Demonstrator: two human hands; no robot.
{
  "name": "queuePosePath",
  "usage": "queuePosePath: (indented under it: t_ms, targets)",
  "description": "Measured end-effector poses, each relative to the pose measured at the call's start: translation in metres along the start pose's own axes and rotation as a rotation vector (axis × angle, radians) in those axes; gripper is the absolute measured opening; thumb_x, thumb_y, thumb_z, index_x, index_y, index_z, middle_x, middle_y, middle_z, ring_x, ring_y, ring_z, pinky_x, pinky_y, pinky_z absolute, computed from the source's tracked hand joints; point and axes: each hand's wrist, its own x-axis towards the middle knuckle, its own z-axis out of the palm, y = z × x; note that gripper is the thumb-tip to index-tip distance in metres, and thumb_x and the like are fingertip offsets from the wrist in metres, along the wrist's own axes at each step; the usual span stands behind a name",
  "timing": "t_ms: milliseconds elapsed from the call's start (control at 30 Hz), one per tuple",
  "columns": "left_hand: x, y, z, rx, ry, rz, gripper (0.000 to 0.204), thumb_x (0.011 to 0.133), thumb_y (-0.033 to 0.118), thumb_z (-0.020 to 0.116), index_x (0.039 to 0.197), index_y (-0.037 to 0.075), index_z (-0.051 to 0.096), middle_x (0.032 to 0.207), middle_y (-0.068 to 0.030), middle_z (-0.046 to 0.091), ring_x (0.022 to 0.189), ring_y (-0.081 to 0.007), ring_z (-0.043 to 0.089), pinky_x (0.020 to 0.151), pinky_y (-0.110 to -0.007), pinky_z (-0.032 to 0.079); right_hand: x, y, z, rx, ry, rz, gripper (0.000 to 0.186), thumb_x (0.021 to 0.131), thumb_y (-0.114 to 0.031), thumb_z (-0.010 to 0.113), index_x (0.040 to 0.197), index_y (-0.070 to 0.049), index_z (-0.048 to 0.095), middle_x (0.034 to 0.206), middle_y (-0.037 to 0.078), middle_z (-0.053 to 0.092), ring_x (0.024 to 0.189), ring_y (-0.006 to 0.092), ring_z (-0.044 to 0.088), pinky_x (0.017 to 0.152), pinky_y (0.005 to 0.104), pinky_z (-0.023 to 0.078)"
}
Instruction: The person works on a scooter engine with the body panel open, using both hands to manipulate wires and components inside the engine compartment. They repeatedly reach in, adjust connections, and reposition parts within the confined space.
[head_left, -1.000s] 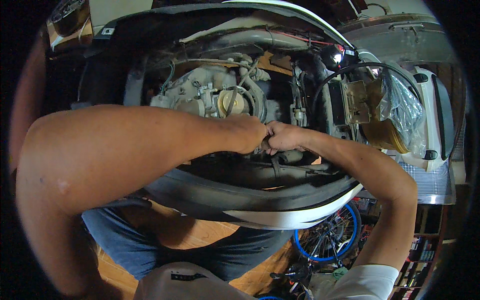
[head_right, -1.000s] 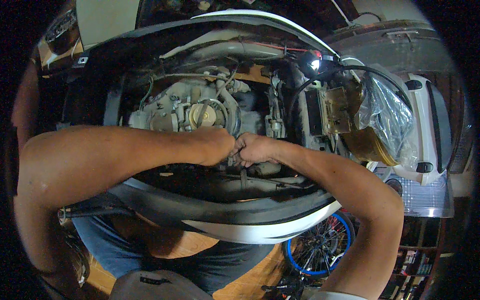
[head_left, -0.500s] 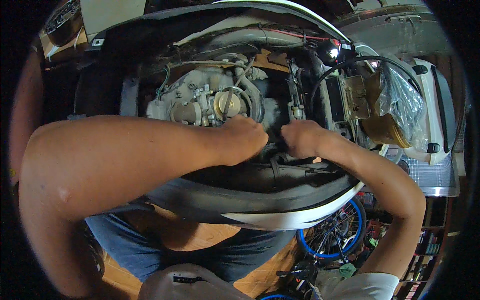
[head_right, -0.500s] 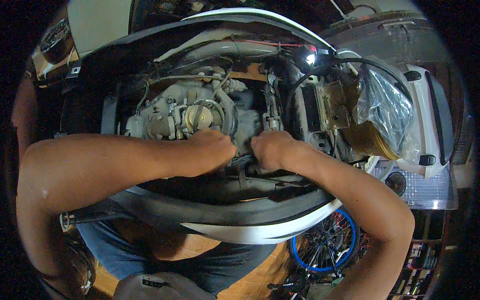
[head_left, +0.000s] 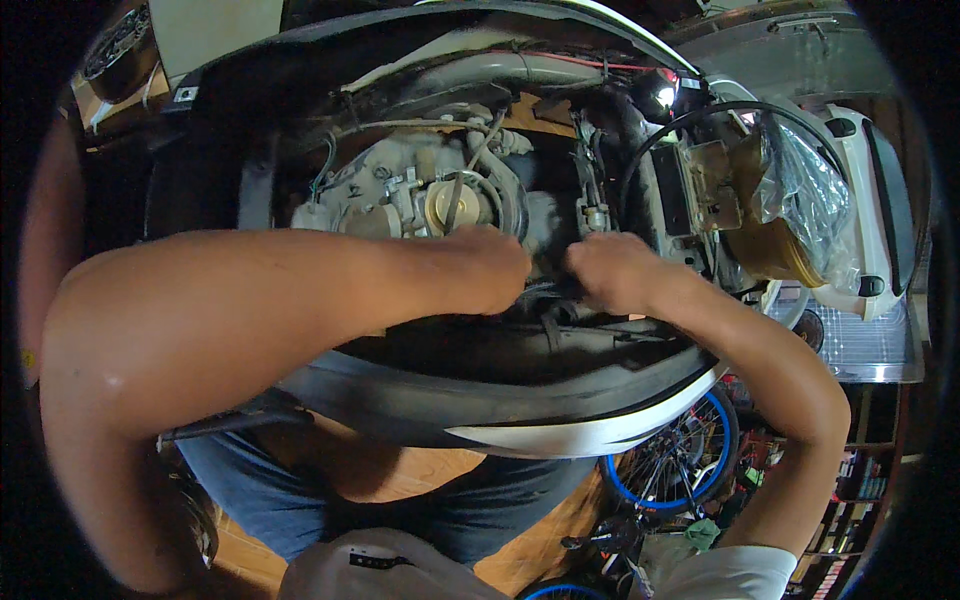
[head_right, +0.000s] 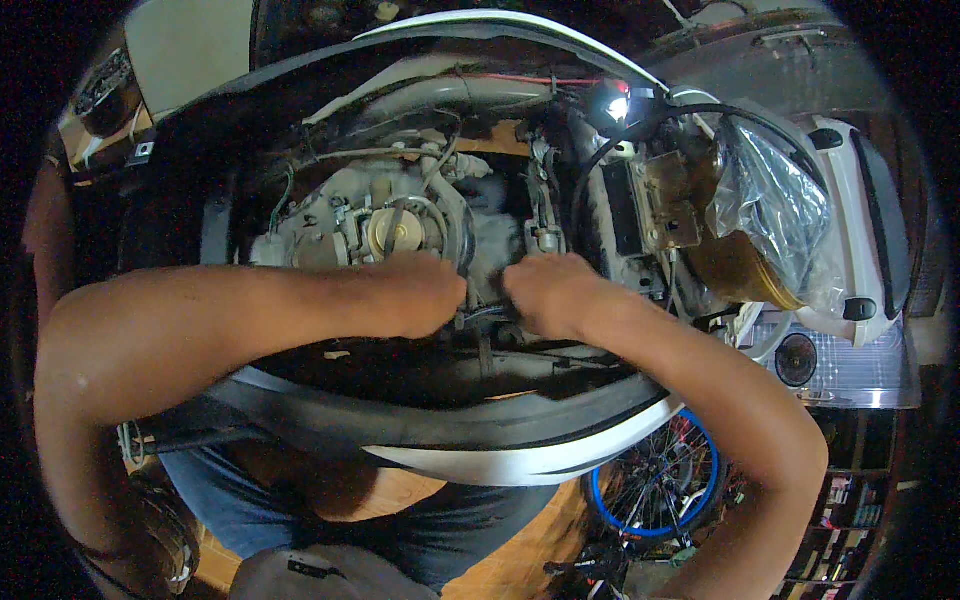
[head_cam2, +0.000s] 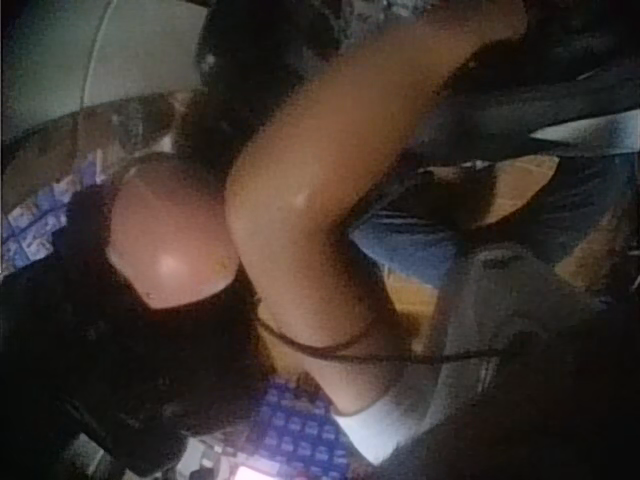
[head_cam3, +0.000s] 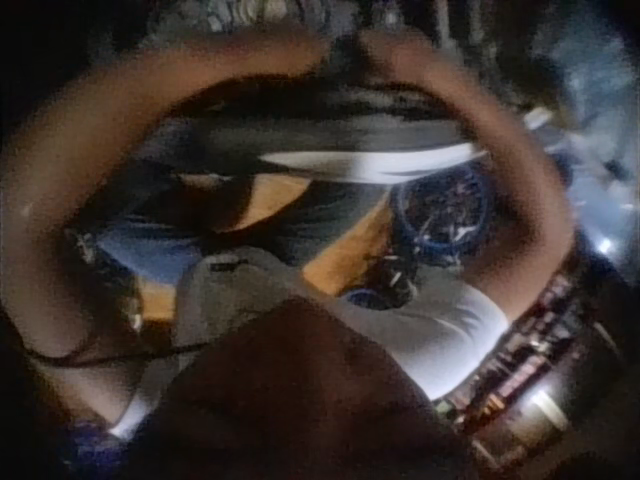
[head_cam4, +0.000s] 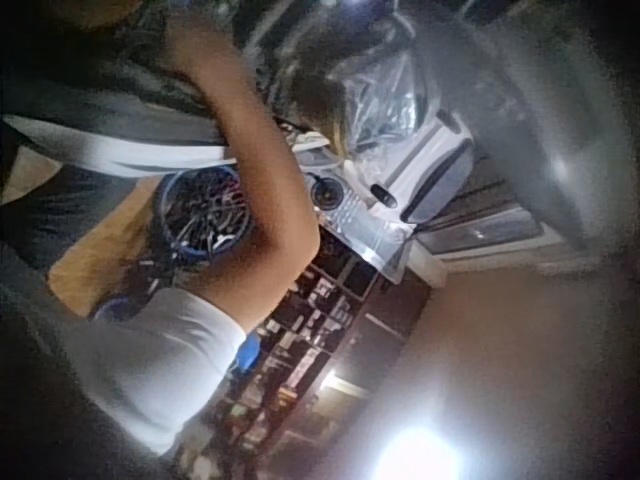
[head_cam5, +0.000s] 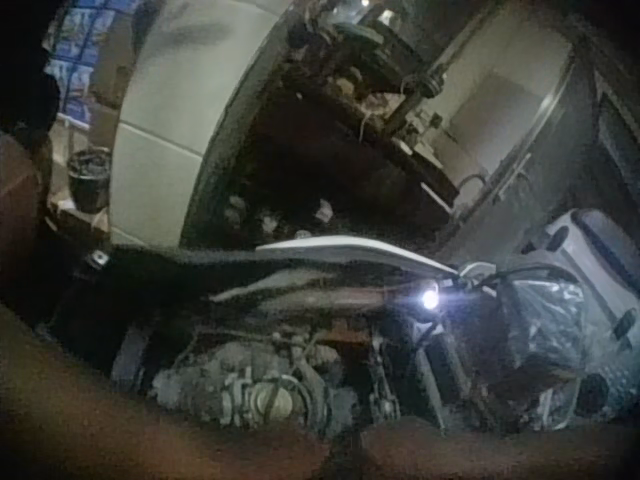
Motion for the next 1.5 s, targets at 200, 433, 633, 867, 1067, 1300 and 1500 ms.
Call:
queuePosePath:
  t_ms: [200, 433, 633, 867, 1067, 1300, 1500]
  targets:
    - [-0.001, 0.012, -0.015, 0.069, -0.103, -0.062, 0.021, 0.078, 0.009, 0.067, 0.096, 0.002, 0.075, 0.099, -0.0193, 0.073, 0.095, -0.036, 0.071, 0.076, -0.047, 0.058, -0.02, 0.007, -0.009, -0.143, 0.003, -0.035, 0.016, 0.083, -0.012, 0.062, 0.096, -0.007, 0.07, 0.095, 0.016, 0.071, 0.096, 0.0351, 0.069, 0.083, 0.0457, 0.054]
    - [0.005, 0.014, -0.027, 0.175, -0.254, -0.031, 0.021, 0.079, 0.011, 0.068, 0.096, 0.003, 0.076, 0.104, -0.0179, 0.073, 0.099, -0.0353, 0.071, 0.077, -0.048, 0.058, -0.011, 0.016, 0.0, -0.233, -0.026, -0.062, 0.014, 0.083, -0.013, 0.061, 0.091, -0.009, 0.071, 0.093, 0.016, 0.071, 0.093, 0.0341, 0.069, 0.079, 0.0443, 0.055]
    - [-0.01, 0.002, -0.009, 0.095, -0.068, 0.052, 0.018, 0.077, 0.008, 0.067, 0.092, 0.003, 0.076, 0.094, -0.019, 0.074, 0.091, -0.0362, 0.072, 0.073, -0.048, 0.058, -0.07, 0.022, -0.018, -0.036, 0.561, 0.004, 0.015, 0.072, -0.004, 0.068, 0.087, -0.004, 0.068, 0.091, 0.015, 0.066, 0.09, 0.0361, 0.063, 0.077, 0.0454, 0.053]
    - [-0.008, 0.001, 0.001, 0.17, 0.016, 0.129, 0.017, 0.084, 0.012, 0.064, 0.092, 0.005, 0.077, 0.093, -0.0158, 0.075, 0.09, -0.0335, 0.073, 0.074, -0.045, 0.059, -0.097, 0.013, -0.006, 0.067, 0.673, 0.248, 0.022, 0.074, 0.002, 0.071, 0.096, 0.0, 0.071, 0.093, 0.015, 0.064, 0.093, 0.037, 0.057, 0.082, 0.0449, 0.049]
    - [-0.001, 0.005, -0.012, 0.138, -0.085, 0.04, 0.015, 0.078, 0.006, 0.066, 0.089, 0.001, 0.074, 0.091, -0.0208, 0.072, 0.088, -0.0402, 0.071, 0.072, -0.05, 0.058, -0.09, 0.015, 0.009, 0.119, 0.854, 0.222, 0.015, 0.076, -0.003, 0.071, 0.091, -0.002, 0.073, 0.093, 0.012, 0.066, 0.088, 0.0349, 0.057, 0.081, 0.0432, 0.047]
    - [-0.01, 0.011, -0.021, 0.155, -0.21, -0.016, 0.02, 0.08, 0.008, 0.066, 0.097, 0.002, 0.075, 0.099, -0.0194, 0.073, 0.096, -0.0379, 0.071, 0.076, -0.05, 0.057, -0.087, 0.014, 0.006, 0.248, 0.729, 0.226, 0.016, 0.082, -0.005, 0.07, 0.096, 0.002, 0.071, 0.093, 0.017, 0.064, 0.089, 0.0386, 0.062, 0.08, 0.0435, 0.05]
    - [-0.012, 0.006, -0.014, 0.092, -0.123, 0.01, 0.019, 0.082, 0.009, 0.063, 0.095, 0.001, 0.075, 0.101, -0.0198, 0.073, 0.099, -0.0376, 0.07, 0.077, -0.05, 0.057, -0.081, 0.011, 0.003, 0.271, 0.723, 0.25, 0.016, 0.084, -0.005, 0.069, 0.098, 0.003, 0.071, 0.093, 0.019, 0.064, 0.089, 0.0411, 0.064, 0.08, 0.0452, 0.051]
